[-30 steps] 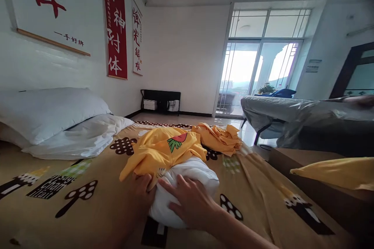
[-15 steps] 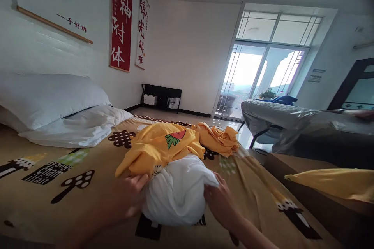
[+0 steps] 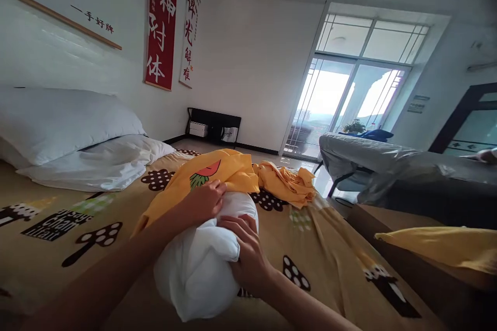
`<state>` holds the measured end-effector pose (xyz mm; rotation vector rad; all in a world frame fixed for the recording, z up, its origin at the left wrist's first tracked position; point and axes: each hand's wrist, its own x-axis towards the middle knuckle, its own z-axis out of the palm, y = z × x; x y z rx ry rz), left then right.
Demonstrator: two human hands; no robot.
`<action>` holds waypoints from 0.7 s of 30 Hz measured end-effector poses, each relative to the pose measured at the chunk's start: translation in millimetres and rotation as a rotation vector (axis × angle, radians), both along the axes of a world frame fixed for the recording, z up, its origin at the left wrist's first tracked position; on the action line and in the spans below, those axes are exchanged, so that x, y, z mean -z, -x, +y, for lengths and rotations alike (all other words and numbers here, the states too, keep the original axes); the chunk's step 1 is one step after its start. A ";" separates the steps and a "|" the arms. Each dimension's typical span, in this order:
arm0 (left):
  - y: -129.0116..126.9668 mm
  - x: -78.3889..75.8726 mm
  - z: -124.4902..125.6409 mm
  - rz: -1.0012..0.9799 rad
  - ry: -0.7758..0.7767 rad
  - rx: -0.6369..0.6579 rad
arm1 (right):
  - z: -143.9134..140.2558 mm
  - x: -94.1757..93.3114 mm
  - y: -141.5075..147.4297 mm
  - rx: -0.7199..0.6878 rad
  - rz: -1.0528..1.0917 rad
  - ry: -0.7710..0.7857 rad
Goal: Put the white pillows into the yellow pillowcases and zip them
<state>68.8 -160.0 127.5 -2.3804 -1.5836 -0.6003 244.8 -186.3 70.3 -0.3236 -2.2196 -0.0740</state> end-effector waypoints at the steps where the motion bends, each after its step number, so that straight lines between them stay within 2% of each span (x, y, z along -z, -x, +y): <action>1: 4.6 -0.9 -2.5 0.013 0.014 -0.036 | -0.4 -0.4 1.0 0.001 0.000 -0.007; 5: 12.4 -9.9 -10.8 0.109 0.083 -0.162 | -1.6 -2.7 6.8 -0.030 0.002 -0.025; 9: 11.1 -4.6 -5.7 0.109 0.038 -0.316 | -4.7 -7.0 11.2 -0.082 -0.071 0.009; 13: 18.5 10.6 11.1 -0.144 -0.004 -0.291 | -9.0 -7.0 10.5 -0.107 -0.087 0.025; 16: 23.1 16.9 23.1 -0.402 -0.047 -0.274 | -9.1 -1.0 11.6 -0.072 -0.027 -0.076; 19: 22.2 13.3 29.0 -0.526 -0.139 -0.298 | -4.2 4.7 14.7 0.038 0.080 -0.239; 21: 23.0 7.3 30.7 -0.652 -0.201 -0.300 | 0.0 6.0 15.2 0.088 0.096 -0.295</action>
